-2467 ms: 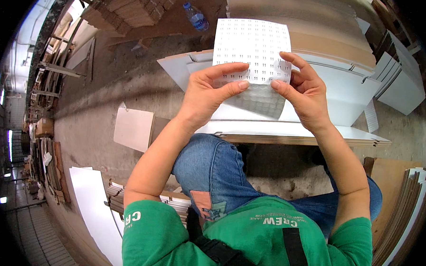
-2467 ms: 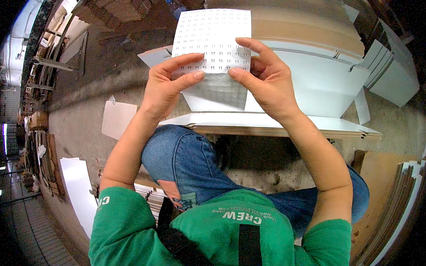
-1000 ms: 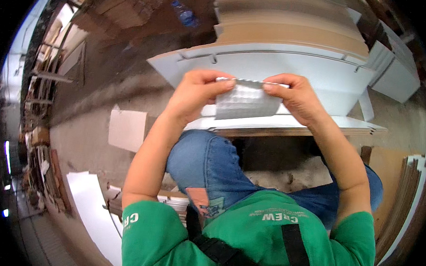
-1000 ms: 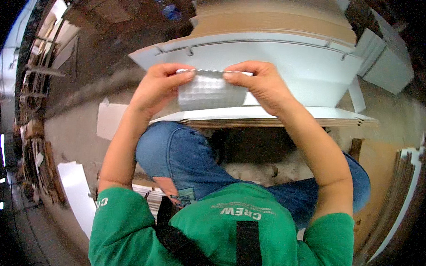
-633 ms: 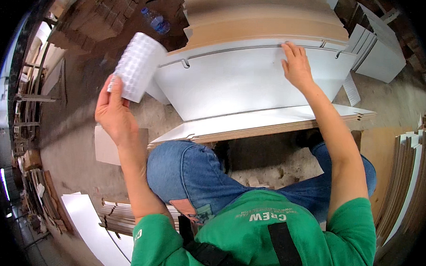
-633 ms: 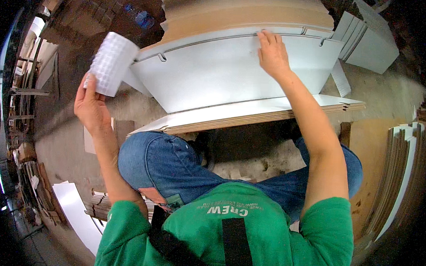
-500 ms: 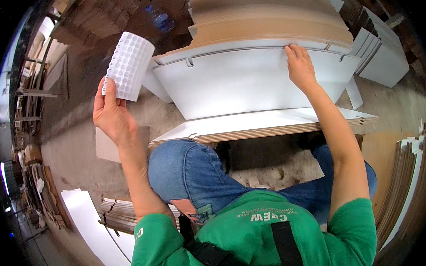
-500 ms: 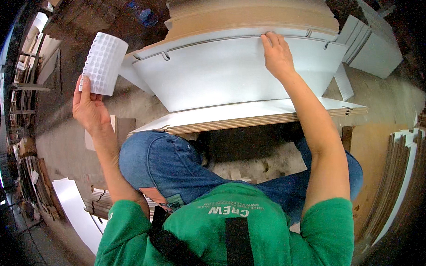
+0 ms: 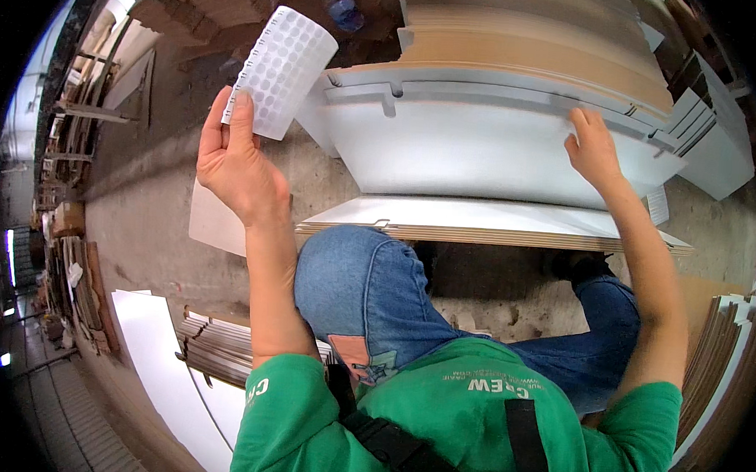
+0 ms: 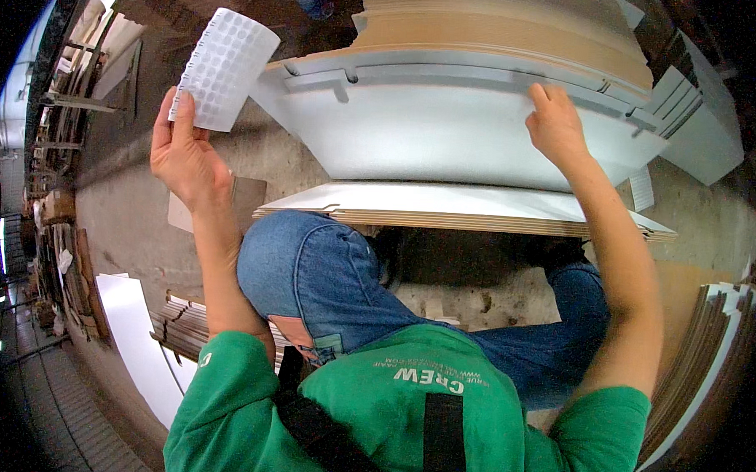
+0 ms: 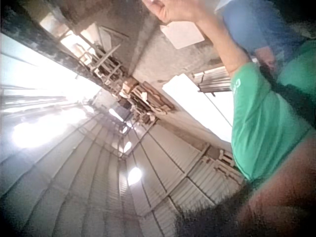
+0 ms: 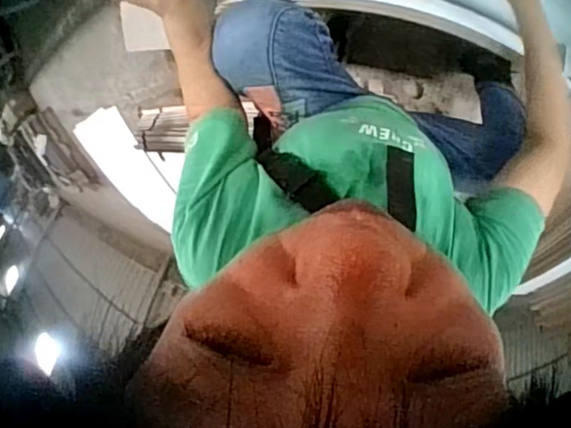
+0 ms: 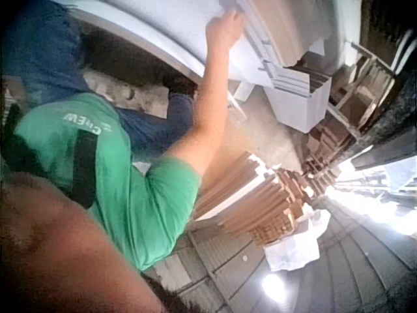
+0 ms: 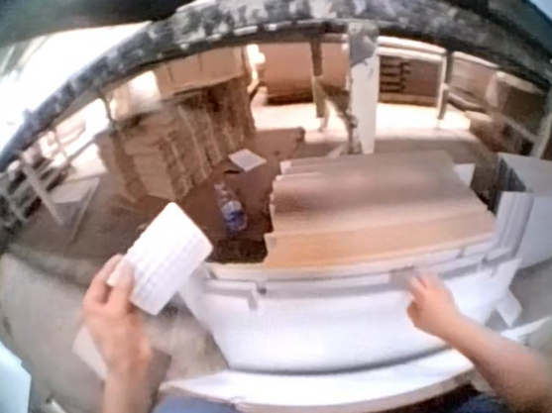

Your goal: The person handles white flat-pack furniture panels and wooden slats in a warehouse. They pick up panels, align them with wooden frames, and apply adhesive strips to the edges. The person repeatedly stacks and restacks the panels while working on the floor.

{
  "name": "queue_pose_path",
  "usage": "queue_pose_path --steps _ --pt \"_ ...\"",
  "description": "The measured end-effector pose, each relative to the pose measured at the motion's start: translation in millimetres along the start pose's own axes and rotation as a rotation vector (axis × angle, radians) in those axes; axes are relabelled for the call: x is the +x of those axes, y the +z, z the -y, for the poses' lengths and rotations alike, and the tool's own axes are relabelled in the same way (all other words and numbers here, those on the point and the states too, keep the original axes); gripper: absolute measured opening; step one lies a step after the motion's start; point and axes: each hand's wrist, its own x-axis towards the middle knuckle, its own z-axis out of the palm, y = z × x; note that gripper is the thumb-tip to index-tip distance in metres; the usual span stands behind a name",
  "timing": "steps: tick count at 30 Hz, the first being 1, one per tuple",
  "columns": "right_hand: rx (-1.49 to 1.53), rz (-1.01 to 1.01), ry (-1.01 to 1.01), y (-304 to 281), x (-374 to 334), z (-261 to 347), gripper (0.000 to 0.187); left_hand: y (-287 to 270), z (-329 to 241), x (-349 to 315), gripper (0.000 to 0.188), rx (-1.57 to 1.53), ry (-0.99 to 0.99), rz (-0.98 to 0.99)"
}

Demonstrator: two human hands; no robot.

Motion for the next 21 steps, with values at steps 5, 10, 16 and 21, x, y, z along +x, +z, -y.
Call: queue_pose_path --steps 5,10,16,21 --pt "0.21 0.758 -0.061 -77 -17 20 0.021 6 -3 -10 0.026 0.072 -0.003 0.184" --pt "0.674 0.694 -0.05 -113 -12 37 0.015 11 8 -23 0.027 0.399 -0.293 0.636" --pt "0.711 -0.266 -0.498 -121 22 142 0.009 32 8 -39 0.027 0.31 -0.474 0.88" --pt "0.716 -0.321 -0.502 -97 33 182 0.012 39 4 -47 0.031 0.301 -0.438 0.968"
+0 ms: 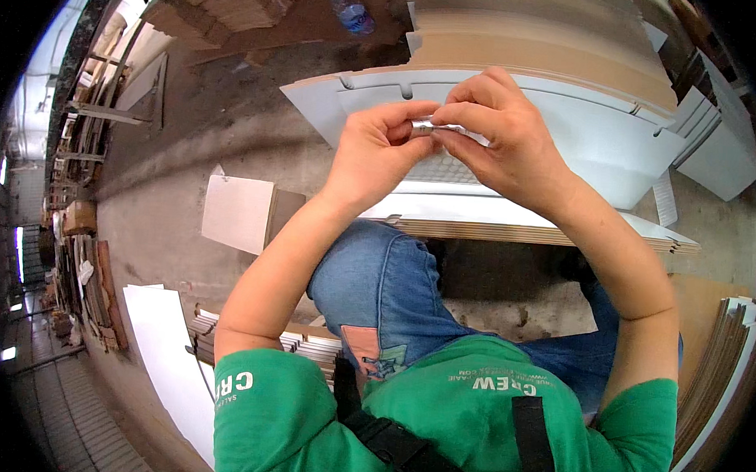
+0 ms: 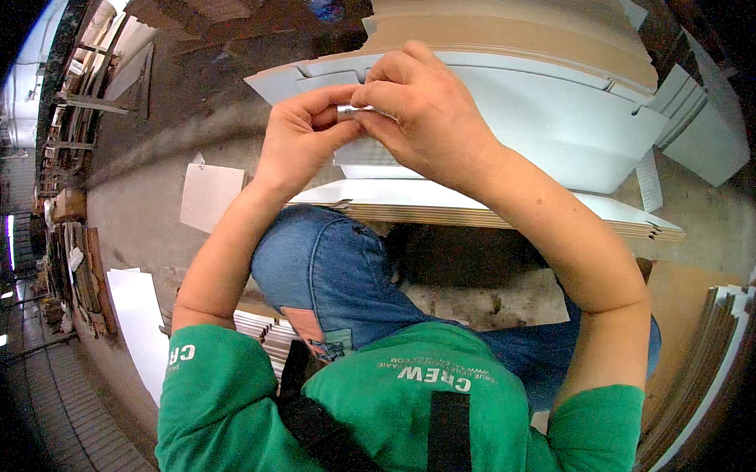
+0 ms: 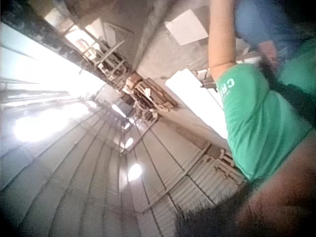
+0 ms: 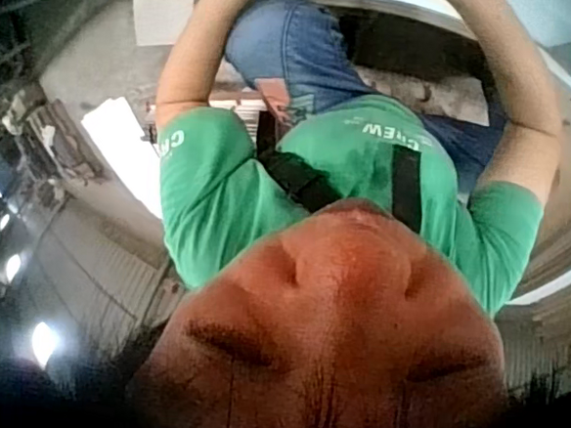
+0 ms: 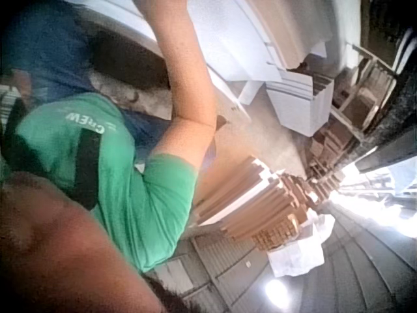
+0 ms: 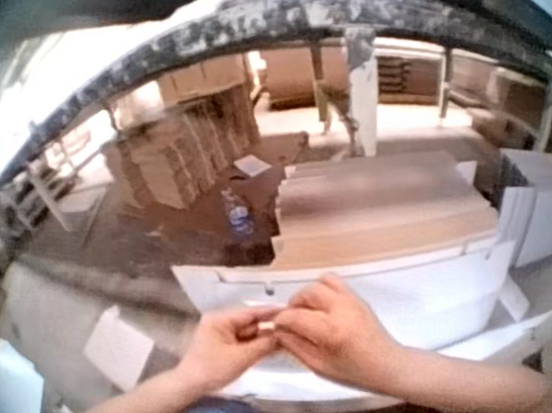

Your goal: The person handles white flat-pack furniture panels and wooden slats in a warehouse. They pick up panels, align them with wooden frames, and apply adhesive strips to the edges. The person repeatedly stacks and restacks the panels while working on the floor.

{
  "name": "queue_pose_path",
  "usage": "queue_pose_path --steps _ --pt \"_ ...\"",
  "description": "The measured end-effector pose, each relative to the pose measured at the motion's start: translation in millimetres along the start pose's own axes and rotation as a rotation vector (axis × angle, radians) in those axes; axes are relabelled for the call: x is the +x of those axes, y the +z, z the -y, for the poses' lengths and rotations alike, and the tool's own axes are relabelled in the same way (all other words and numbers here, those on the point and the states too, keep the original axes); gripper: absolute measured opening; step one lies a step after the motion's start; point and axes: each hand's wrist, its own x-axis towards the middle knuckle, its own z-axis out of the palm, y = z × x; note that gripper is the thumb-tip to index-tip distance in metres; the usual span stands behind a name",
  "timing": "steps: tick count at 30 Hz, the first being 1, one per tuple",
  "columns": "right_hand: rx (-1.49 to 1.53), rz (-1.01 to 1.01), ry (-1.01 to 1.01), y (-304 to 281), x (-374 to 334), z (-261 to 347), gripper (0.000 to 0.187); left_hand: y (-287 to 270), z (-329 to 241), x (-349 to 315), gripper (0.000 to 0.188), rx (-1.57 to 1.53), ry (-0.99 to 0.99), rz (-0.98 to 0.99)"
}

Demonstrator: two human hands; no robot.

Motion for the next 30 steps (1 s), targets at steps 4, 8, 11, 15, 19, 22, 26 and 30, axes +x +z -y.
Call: queue_pose_path --steps 4,8,11,15,19,22,26,30 --pt "0.018 0.021 -0.005 9 2 -2 0.017 4 3 -1 0.031 -0.095 0.06 0.029" --pt "-0.12 -0.018 -0.091 12 1 -1 0.012 2 6 2 0.031 -0.032 0.023 0.076" --pt "-0.249 -0.023 -0.182 13 -2 -3 0.013 -1 9 5 0.034 -0.025 -0.083 0.121" --pt "-0.224 -0.027 -0.137 27 -18 -16 0.012 -9 15 6 0.039 -0.23 -0.259 0.129" --pt "-0.116 0.066 0.491 10 -59 -88 0.01 -25 29 7 0.042 -0.19 -0.152 -0.216" --pt "-0.507 0.276 0.486 -5 -110 -152 0.006 -51 30 3 0.035 -0.198 0.221 -0.61" --pt "-0.805 0.354 0.356 -8 -138 -190 0.004 -70 7 -5 0.034 -0.151 0.545 -1.029" --pt "-0.877 0.268 0.31 -9 -142 -215 0.008 -68 7 -9 0.037 -0.145 0.538 -1.066"
